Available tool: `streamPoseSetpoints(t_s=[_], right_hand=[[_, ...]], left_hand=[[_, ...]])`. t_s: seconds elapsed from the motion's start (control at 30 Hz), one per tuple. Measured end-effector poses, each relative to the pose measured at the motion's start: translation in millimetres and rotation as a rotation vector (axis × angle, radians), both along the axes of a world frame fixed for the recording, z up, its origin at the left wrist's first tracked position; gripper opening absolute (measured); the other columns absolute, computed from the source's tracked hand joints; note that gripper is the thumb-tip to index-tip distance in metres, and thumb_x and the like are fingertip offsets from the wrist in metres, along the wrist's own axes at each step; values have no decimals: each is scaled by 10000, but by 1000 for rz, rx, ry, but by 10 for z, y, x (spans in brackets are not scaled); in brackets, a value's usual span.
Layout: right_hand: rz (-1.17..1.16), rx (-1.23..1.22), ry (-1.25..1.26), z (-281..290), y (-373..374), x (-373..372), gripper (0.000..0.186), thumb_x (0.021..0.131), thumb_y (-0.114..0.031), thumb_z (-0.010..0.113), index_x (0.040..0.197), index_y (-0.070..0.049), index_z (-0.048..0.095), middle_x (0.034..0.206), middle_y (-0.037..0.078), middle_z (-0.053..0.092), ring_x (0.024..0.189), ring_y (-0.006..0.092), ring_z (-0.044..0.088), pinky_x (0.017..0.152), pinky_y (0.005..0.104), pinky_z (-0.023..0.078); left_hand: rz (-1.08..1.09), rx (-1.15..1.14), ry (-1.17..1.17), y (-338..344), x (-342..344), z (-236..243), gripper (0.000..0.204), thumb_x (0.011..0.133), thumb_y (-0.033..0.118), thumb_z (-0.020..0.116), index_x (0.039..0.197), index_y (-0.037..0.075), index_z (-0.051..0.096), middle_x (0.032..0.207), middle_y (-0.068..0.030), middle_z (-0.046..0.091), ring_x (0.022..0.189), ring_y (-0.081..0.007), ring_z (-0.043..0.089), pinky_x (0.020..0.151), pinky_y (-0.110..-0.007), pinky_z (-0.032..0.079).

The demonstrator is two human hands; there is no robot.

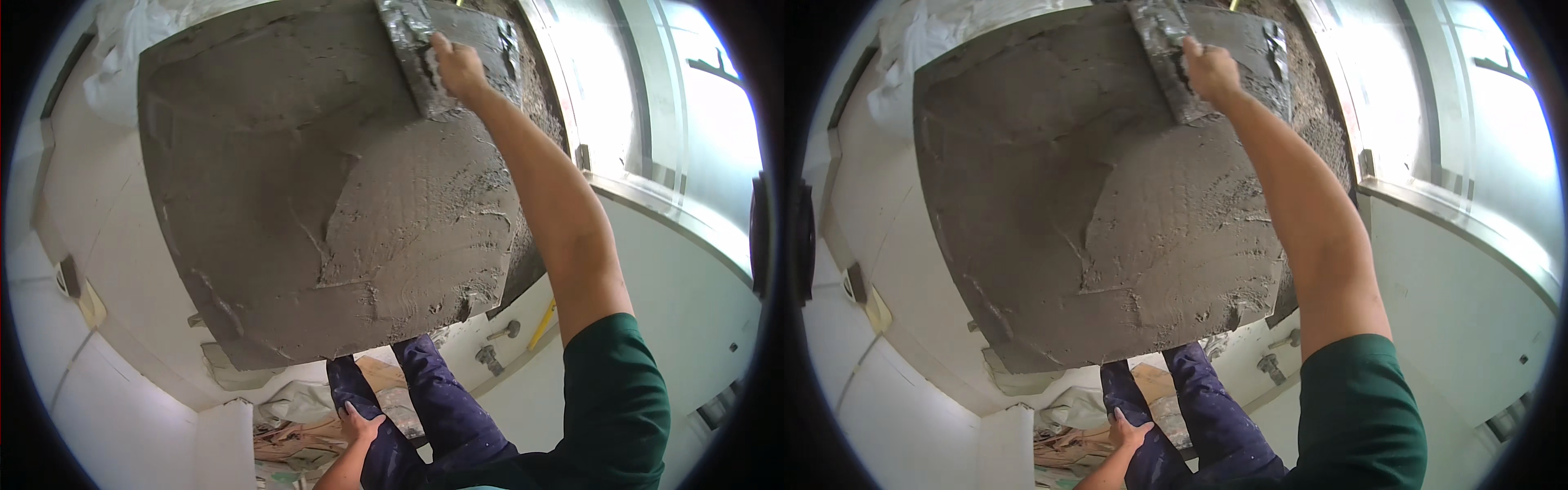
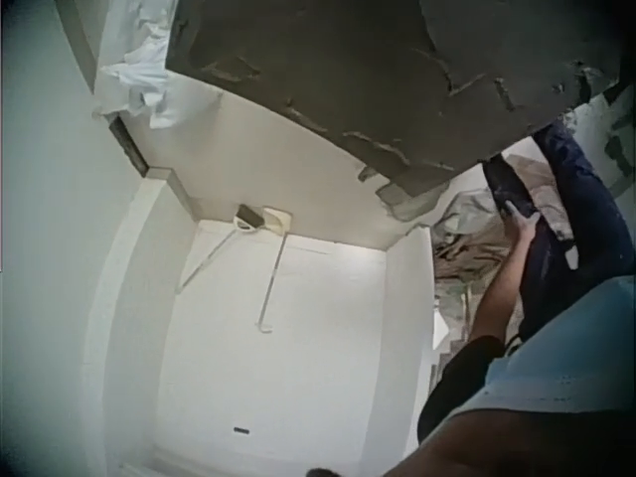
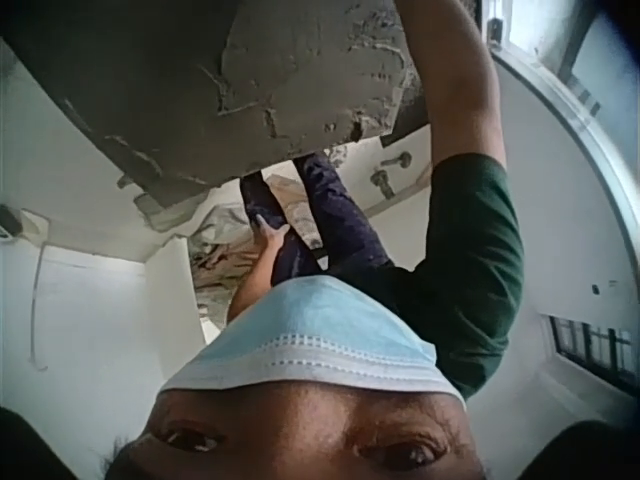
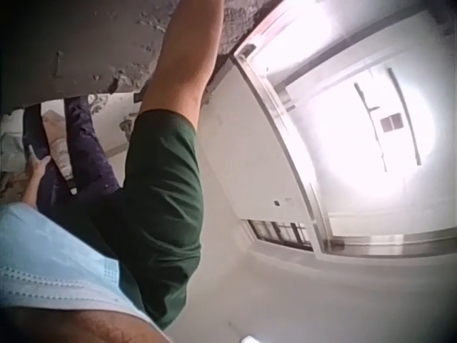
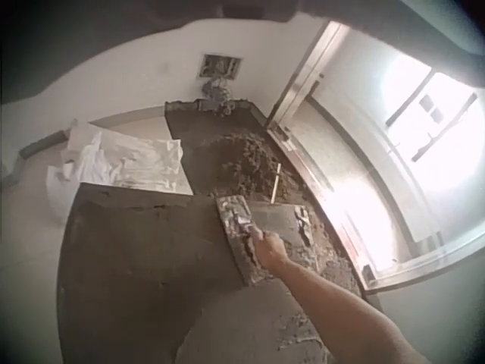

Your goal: The recorder is applying mortar to the back of a large floor tile using a trowel.

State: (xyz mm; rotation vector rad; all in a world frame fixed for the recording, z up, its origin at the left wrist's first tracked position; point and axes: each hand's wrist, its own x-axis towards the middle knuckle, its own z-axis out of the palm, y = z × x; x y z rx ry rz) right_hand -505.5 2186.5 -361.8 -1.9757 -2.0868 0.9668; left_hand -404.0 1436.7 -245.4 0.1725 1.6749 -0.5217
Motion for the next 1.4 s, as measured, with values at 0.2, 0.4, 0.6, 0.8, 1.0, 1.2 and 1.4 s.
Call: streamPoseSetpoints(t_s=[0.2,0.4,0.6,0.8,1.0,1.2,1.4], right_hand=[[210,-164,53,211,-862,-1646,672,938,-548,440,1138,50,673,1035,263,705,1001,410,690,938,454,509],[458,-113,-1,274,-1430,-2871,687,968,-568,439,1117,61,673,1034,251,705,1011,415,677,933,462,507],[815,-430,-230,434,-1231,-3205,645,1010,-552,450,1300,11,570,1180,265,607,987,397,613,919,581,478],[1375,-65,-183,227,-2526,-2264,578,999,-533,471,1052,-1,691,936,226,700,880,353,693,785,475,529],[1428,-212,-202,442,-4260,-915,477,972,-496,534,965,-29,632,802,217,687,765,402,696,667,500,565],[1437,-223,-234,695,-4363,-1018,443,953,-464,571,935,-27,638,794,224,674,766,422,680,680,503,545],[1699,-118,-219,579,-3802,-2067,485,963,-508,534,998,-40,655,796,225,676,826,440,668,741,515,527]], left_hand=[[110,-11,34,-50,100,26,1183,609,563,866,1524,78,293,1560,-209,299,1345,-375,463,1023,-502,473],[205,-19,17,-149,258,38,1213,619,587,864,1535,66,262,1551,-237,298,1348,-388,451,1035,-498,466],[336,60,48,-103,223,100,1159,670,507,874,1523,17,261,1531,-271,296,1357,-453,400,1023,-514,475],[355,104,53,-323,223,127,1133,691,501,864,1520,14,265,1529,-267,300,1361,-477,389,1018,-525,475],[388,157,61,-340,-23,231,1113,685,490,864,1515,30,282,1524,-264,311,1354,-462,402,1027,-505,477],[447,217,100,-556,-167,224,1079,693,485,853,1518,62,302,1525,-241,343,1355,-451,415,1028,-487,485],[454,266,131,-570,-209,156,1056,702,482,845,1517,70,315,1526,-238,347,1342,-467,420,1082,-491,433]])
